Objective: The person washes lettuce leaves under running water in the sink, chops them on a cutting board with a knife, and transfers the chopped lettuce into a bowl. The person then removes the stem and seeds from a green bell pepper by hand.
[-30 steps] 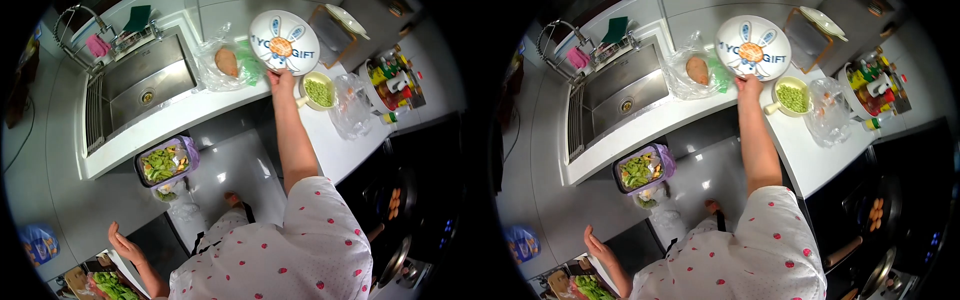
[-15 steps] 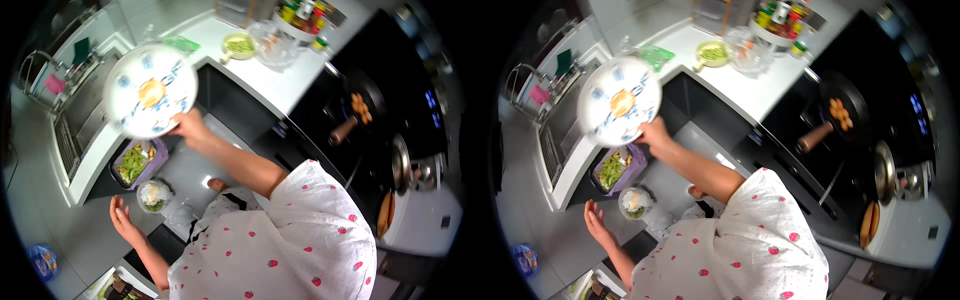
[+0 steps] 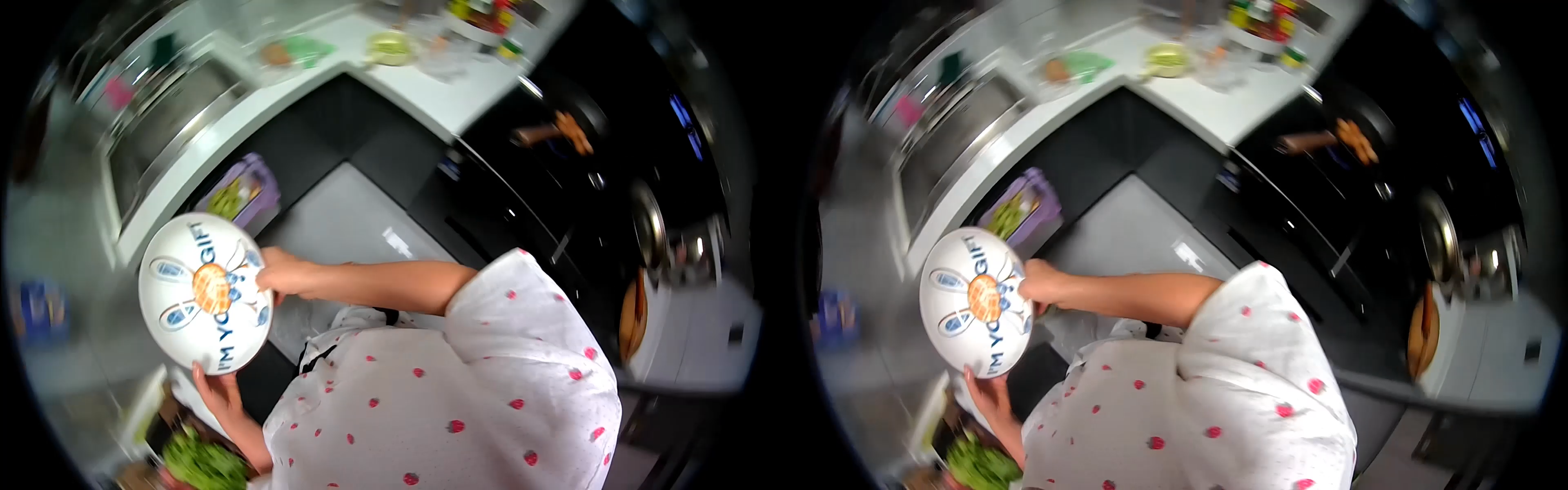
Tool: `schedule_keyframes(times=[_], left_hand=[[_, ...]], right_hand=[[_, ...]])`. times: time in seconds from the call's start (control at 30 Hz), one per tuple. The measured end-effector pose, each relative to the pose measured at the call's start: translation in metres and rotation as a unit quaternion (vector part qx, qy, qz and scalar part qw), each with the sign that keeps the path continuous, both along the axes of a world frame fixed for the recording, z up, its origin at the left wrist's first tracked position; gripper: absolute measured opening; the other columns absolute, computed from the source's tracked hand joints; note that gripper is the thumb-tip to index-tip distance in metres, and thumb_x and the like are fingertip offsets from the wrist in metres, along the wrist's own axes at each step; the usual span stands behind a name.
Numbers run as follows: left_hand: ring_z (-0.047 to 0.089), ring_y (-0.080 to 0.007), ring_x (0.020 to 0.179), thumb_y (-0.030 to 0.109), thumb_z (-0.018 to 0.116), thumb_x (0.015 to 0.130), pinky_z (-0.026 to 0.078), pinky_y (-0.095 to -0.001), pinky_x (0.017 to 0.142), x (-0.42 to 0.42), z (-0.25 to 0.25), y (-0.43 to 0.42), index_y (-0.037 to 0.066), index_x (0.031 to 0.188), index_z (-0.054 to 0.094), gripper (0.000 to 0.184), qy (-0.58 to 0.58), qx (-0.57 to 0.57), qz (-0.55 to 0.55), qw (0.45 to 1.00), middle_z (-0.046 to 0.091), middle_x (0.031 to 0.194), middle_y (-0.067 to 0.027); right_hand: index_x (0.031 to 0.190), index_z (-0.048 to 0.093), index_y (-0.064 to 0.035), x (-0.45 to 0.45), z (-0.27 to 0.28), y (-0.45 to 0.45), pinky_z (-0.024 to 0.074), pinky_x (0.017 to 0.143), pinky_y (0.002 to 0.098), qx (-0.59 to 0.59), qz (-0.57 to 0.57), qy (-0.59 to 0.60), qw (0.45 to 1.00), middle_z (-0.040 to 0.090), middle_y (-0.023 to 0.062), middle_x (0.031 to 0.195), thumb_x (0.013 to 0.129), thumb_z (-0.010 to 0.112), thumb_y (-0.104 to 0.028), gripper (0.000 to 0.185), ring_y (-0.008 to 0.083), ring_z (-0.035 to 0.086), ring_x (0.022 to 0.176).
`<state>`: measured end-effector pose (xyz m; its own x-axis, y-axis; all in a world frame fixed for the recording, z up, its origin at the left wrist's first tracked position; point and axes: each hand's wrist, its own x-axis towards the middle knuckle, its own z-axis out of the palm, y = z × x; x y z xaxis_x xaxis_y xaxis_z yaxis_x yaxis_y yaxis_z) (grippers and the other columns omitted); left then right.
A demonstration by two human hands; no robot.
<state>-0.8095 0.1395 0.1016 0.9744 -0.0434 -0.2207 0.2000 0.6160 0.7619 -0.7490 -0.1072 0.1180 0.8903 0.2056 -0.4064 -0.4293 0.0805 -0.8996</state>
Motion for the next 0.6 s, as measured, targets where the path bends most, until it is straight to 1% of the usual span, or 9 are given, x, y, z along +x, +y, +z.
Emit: schedule_keyframes(times=[0.03,0.07,0.1,0.13,0.23,0.27,0.37,0.43,0.6], left_hand=[[0.051,-0.0244,0.103,0.025,0.048,0.087,0.045,-0.0386,0.082,-0.022,-0.026,0.030,0.003,0.122,0.041,0.042,-0.021,0.030,0.019,0.999,0.050,0.118,-0.0111],[0.050,-0.0247,0.105,0.023,0.049,0.085,0.043,-0.0390,0.086,-0.042,-0.043,0.052,0.002,0.121,0.041,0.042,0.000,0.019,0.039,0.999,0.049,0.118,-0.0109],[0.049,-0.0251,0.106,0.020,0.051,0.084,0.041,-0.0394,0.089,-0.064,-0.060,0.075,0.002,0.121,0.042,0.042,0.020,0.008,0.059,0.998,0.048,0.119,-0.0107],[0.046,-0.0266,0.109,0.020,0.055,0.082,0.038,-0.0409,0.093,-0.084,-0.058,0.085,0.003,0.122,0.040,0.046,0.073,-0.058,0.085,0.992,0.046,0.121,-0.0107],[0.052,-0.0213,0.102,0.012,0.050,0.083,0.040,-0.0339,0.088,-0.152,-0.076,0.119,0.000,0.120,0.042,0.039,-0.004,-0.101,0.173,0.980,0.053,0.112,-0.0105],[0.053,-0.0219,0.102,0.006,0.051,0.078,0.041,-0.0334,0.088,-0.168,-0.074,0.130,-0.001,0.120,0.041,0.043,0.085,-0.070,0.241,0.964,0.054,0.111,-0.0119],[0.056,-0.0213,0.097,0.001,0.046,0.068,0.044,-0.0320,0.084,-0.216,-0.076,0.176,-0.004,0.118,0.041,0.051,0.084,-0.163,0.260,0.948,0.055,0.109,-0.0129],[0.056,-0.0211,0.096,0.000,0.046,0.067,0.045,-0.0313,0.082,-0.210,-0.023,0.115,-0.004,0.119,0.041,0.052,0.118,-0.152,0.314,0.930,0.056,0.108,-0.0128],[0.057,-0.0254,0.095,0.002,0.047,0.066,0.047,-0.0358,0.082,-0.191,-0.006,0.059,-0.003,0.118,0.041,0.053,0.154,-0.103,0.485,0.855,0.057,0.106,-0.0150]], right_hand=[[0.099,0.056,0.0022,-0.001,-0.041,0.025,0.0489,0.050,0.0293,-0.003,0.018,-0.083,0.996,0.061,0.0117,0.085,0.067,0.055,-0.006,0.033,0.0189,0.060,0.067],[0.101,0.057,0.0004,-0.010,-0.013,0.032,0.0501,0.054,0.0297,-0.041,0.117,-0.028,0.992,0.062,0.0102,0.086,0.068,0.055,-0.009,0.034,0.0184,0.061,0.070],[0.102,0.057,-0.0001,-0.025,-0.005,0.052,0.0501,0.056,0.0292,-0.005,0.103,-0.014,0.995,0.062,0.0101,0.086,0.070,0.055,-0.009,0.033,0.0186,0.061,0.072],[0.101,0.057,-0.0001,-0.039,0.017,0.073,0.0503,0.058,0.0288,-0.012,0.160,-0.086,0.983,0.062,0.0103,0.087,0.070,0.054,-0.009,0.033,0.0191,0.061,0.072],[0.103,0.055,0.0026,-0.065,0.016,0.149,0.0490,0.063,0.0312,-0.087,0.218,0.015,0.972,0.061,0.0111,0.090,0.068,0.054,-0.008,0.036,0.0191,0.060,0.075],[0.104,0.054,0.0034,-0.071,0.013,0.175,0.0481,0.063,0.0309,-0.109,0.245,0.017,0.963,0.061,0.0111,0.091,0.067,0.054,-0.007,0.038,0.0188,0.060,0.075],[0.102,0.054,0.0047,-0.092,0.011,0.265,0.0455,0.064,0.0281,-0.171,0.324,0.014,0.930,0.061,0.0104,0.090,0.066,0.051,-0.006,0.038,0.0173,0.058,0.075],[0.101,0.055,0.0050,-0.059,0.046,0.226,0.0444,0.065,0.0271,-0.162,0.365,0.034,0.916,0.061,0.0102,0.089,0.065,0.050,-0.005,0.037,0.0166,0.057,0.075],[0.102,0.055,0.0042,0.005,0.036,0.247,0.0435,0.063,0.0259,-0.126,0.529,0.046,0.838,0.060,0.0099,0.090,0.067,0.049,-0.005,0.037,0.0155,0.056,0.075]])
